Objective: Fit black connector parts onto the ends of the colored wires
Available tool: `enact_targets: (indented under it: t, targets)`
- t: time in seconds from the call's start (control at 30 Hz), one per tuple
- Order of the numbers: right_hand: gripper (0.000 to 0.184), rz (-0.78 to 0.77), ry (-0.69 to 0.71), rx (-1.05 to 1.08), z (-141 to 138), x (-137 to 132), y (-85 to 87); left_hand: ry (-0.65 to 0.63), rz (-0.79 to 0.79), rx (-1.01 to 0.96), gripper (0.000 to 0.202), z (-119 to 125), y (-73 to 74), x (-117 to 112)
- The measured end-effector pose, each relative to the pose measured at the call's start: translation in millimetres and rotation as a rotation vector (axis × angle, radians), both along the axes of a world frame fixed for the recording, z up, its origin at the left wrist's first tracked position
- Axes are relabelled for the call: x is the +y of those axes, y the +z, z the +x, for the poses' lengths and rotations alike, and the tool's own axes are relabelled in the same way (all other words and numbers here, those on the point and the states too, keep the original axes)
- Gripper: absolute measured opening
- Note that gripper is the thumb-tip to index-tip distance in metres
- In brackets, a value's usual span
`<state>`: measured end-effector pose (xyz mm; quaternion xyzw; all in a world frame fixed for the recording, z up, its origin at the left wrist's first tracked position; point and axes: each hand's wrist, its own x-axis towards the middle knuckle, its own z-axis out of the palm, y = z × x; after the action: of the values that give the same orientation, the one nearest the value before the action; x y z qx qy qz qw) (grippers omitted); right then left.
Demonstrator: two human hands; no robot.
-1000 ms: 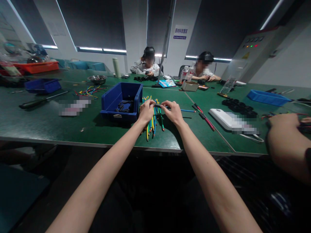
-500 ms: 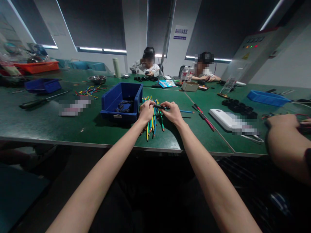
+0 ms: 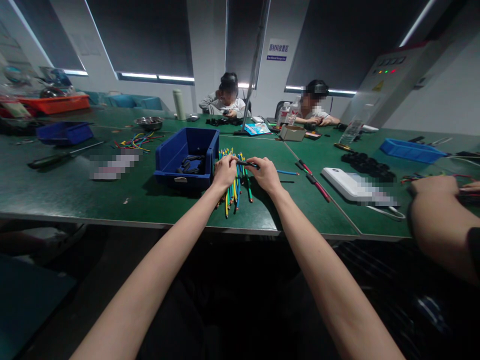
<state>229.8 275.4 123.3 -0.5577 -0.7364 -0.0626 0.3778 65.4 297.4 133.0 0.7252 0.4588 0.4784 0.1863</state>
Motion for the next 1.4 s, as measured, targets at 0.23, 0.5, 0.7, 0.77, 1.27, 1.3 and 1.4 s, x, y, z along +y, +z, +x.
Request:
enact_targets:
  t: [0.23, 0.5, 0.7, 0.77, 1.27, 1.3, 1.4]
  targets:
    - [0.021, -0.034, -0.074, -0.060, -1.1, -1.0, 0.9, 0.000, -0.055, 0.001, 0.025, -0.1, 1.1, -1.2]
    - [0.023, -0.051, 0.026, 0.045, -1.2, -3.9, 4.1, 0.049, -0.085, 0.051, 0.025, 0.7, -1.7, 2.6]
    - [0.031, -0.071, -0.085, 0.078, -0.1, -5.7, 2.2, 0.072, -0.086, 0.106, 0.026, 1.2, -2.8, 3.2]
    - [0.030, -0.151, -0.211, 0.053, 0.9, -8.0, 1.7, 0.076, -0.087, 0.108, 0.026, 1.2, -3.5, 3.8]
    - [0.072, -0.260, -0.256, 0.159, -3.7, -13.9, 15.9, 0.070, -0.094, 0.068, 0.022, 0.1, -4.6, 4.4]
    - [0.072, -0.256, -0.254, 0.169, -3.3, -14.0, 16.0, 0.068, -0.090, 0.070, 0.023, 0.1, -4.0, 3.8]
    - [0.075, -0.234, -0.262, 0.210, -1.7, -14.0, 16.2, 0.048, -0.061, 0.074, 0.025, 0.2, -1.9, 0.6]
